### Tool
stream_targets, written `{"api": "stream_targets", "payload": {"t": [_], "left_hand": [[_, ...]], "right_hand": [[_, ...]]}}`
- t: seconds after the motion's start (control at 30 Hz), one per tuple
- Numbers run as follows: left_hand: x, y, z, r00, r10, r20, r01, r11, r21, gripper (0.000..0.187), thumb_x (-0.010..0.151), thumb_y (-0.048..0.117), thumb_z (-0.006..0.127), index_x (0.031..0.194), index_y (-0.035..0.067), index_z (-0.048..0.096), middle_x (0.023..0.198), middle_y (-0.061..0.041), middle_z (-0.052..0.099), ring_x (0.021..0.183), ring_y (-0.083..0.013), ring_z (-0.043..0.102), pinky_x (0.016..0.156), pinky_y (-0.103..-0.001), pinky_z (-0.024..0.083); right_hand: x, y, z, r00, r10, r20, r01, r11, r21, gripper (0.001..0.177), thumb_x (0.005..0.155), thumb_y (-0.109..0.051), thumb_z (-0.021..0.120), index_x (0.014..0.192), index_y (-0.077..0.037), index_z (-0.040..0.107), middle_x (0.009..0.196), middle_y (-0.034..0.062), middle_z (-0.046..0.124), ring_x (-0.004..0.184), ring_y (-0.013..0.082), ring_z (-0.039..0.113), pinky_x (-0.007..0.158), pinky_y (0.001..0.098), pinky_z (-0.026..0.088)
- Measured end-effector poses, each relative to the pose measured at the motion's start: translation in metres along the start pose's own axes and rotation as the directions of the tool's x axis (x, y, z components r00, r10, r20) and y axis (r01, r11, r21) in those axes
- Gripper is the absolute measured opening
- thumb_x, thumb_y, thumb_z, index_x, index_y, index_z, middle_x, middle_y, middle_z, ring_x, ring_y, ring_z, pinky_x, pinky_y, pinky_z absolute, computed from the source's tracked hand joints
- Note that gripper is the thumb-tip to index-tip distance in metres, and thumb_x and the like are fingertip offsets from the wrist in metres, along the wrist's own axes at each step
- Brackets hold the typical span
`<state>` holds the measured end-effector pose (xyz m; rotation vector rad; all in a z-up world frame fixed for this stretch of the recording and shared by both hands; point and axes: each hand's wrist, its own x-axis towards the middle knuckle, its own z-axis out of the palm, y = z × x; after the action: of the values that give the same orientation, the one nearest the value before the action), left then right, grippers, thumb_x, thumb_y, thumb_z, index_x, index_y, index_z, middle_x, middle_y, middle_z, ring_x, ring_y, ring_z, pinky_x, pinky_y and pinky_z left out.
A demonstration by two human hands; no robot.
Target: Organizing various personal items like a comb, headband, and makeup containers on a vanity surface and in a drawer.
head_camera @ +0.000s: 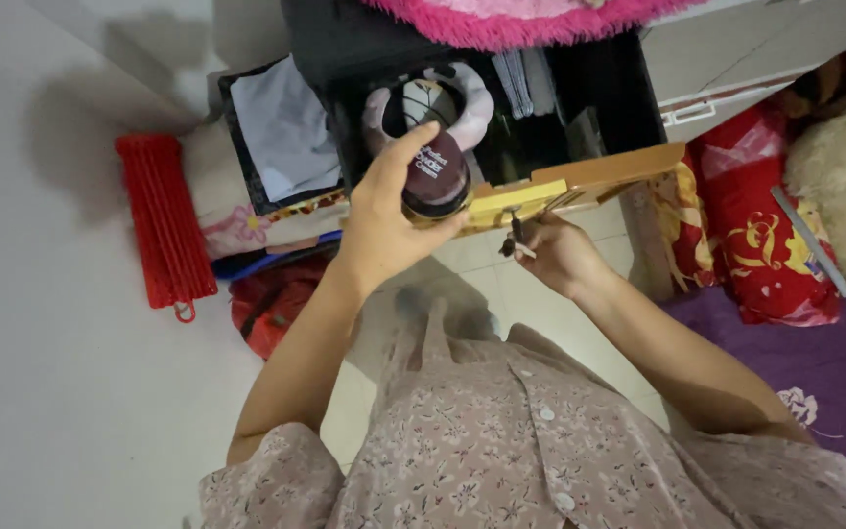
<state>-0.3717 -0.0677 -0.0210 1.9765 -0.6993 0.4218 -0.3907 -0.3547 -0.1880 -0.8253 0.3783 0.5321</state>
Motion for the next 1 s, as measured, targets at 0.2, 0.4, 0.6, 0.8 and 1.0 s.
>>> {"api": "stream_targets", "payload": {"t": [0.2,0.4,0.6,0.8,1.0], "left_hand": [[-0.002,-0.003,0.006,0.998,-0.061,0.029,0.061,0.998,0.000,0.087,0.077,0.016,0.095,0.149,0.010,0.046,0.142,-0.016,0.060,0.130,-0.0349,0.063,0.112,-0.040,0.052],[0.005,0.003,0.025,0.996,-0.045,0.083,0.042,0.998,0.039,0.087,0.076,0.016,0.093,0.149,0.014,0.047,0.142,-0.018,0.059,0.131,-0.0369,0.060,0.112,-0.043,0.051],[0.026,0.006,0.066,0.997,0.026,0.079,-0.033,0.995,0.090,0.095,0.070,0.023,0.097,0.151,0.027,0.047,0.141,-0.011,0.060,0.129,-0.0343,0.061,0.110,-0.042,0.052],[0.049,-0.008,0.073,0.997,0.071,0.041,-0.071,0.997,-0.015,0.108,0.075,0.021,0.097,0.160,0.025,0.031,0.149,-0.008,0.055,0.138,-0.0348,0.057,0.119,-0.043,0.050],[0.059,-0.034,0.071,0.977,0.121,0.175,-0.096,0.985,-0.141,0.108,0.082,0.013,0.095,0.163,0.022,0.023,0.155,-0.012,0.047,0.140,-0.0344,0.053,0.122,-0.042,0.048]], "right_hand": [[-0.045,-0.021,0.020,0.995,0.042,-0.091,-0.086,0.831,-0.550,0.042,0.088,-0.008,0.057,0.130,-0.010,0.058,0.112,0.0023,0.069,0.104,0.0138,0.064,0.084,0.0337,0.052],[-0.100,-0.090,0.063,0.955,-0.160,0.251,0.267,0.090,-0.959,0.037,0.096,-0.025,0.069,0.129,-0.008,0.069,0.112,0.0086,0.078,0.097,0.0162,0.075,0.082,0.0311,0.062],[-0.080,-0.133,0.139,0.655,-0.414,0.632,0.682,-0.037,-0.730,0.084,0.076,-0.020,0.092,0.145,-0.007,0.045,0.131,0.0143,0.060,0.118,0.0202,0.063,0.096,0.0357,0.058],[-0.043,-0.160,0.133,0.793,-0.317,0.521,0.569,0.076,-0.819,0.084,0.076,-0.017,0.094,0.146,-0.011,0.048,0.124,0.0088,0.068,0.117,0.0196,0.067,0.099,0.0349,0.059],[-0.023,-0.179,0.123,0.798,-0.252,0.547,0.579,0.070,-0.813,0.090,0.073,-0.010,0.093,0.148,-0.010,0.042,0.135,0.0061,0.057,0.129,0.0176,0.059,0.110,0.0332,0.052]]}}
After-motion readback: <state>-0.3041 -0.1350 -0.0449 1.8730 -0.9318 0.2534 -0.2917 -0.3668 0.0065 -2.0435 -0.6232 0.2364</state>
